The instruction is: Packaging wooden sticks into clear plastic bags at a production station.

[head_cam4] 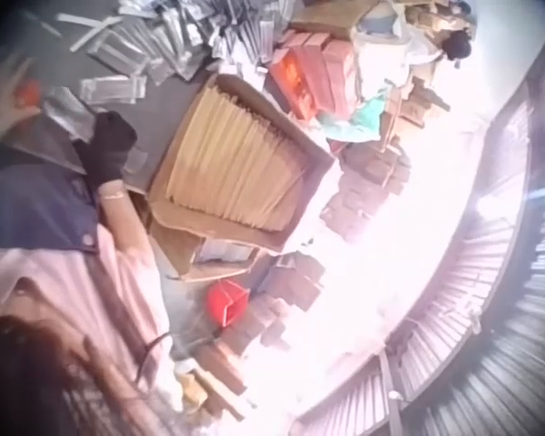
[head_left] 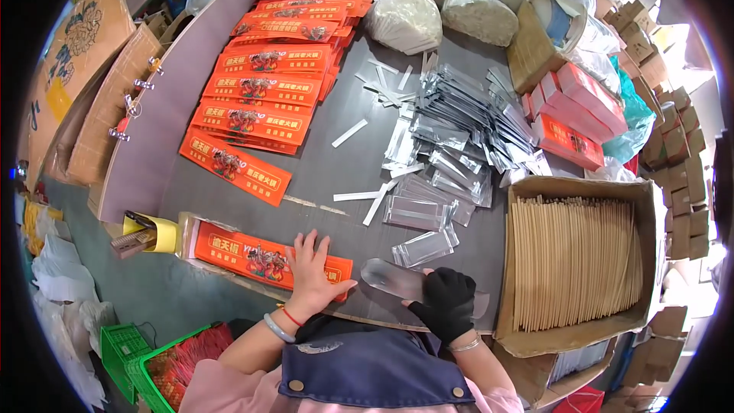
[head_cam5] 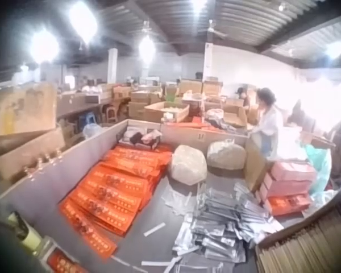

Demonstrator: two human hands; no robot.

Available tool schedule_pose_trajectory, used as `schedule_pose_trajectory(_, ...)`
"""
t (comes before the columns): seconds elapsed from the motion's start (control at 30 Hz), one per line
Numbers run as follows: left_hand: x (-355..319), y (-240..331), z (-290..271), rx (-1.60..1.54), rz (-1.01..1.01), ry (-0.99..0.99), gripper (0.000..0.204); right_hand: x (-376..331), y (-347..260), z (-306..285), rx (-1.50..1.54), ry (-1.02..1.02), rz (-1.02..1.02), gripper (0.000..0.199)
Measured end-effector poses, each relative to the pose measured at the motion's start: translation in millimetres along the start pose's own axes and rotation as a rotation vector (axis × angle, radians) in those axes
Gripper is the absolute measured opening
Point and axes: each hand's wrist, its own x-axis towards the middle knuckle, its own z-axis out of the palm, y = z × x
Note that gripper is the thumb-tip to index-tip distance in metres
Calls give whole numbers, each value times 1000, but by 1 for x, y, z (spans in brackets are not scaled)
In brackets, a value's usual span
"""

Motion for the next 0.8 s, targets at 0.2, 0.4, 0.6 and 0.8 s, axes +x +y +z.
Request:
schedule_pose_trajectory(0.2, 2, -8, 1, -119, -18, -23, 96, 2, -4, 1, -20, -77, -61, 61)
schedule_pose_trajectory(0.4, 14, -1, 0, -137, 24, -64, 95, 31, -45, 64, 145, 35, -222, 64)
schedule_pose_trajectory(0.6, 89, 31, 15, -265, 140, 61, 47, -8, 58, 24, -101, 339, 199, 51)
schedule_pose_trajectory(0.8, 124, 9, 32, 109, 244, 132, 12, -58, 124, -14, -455, 122, 840, 39)
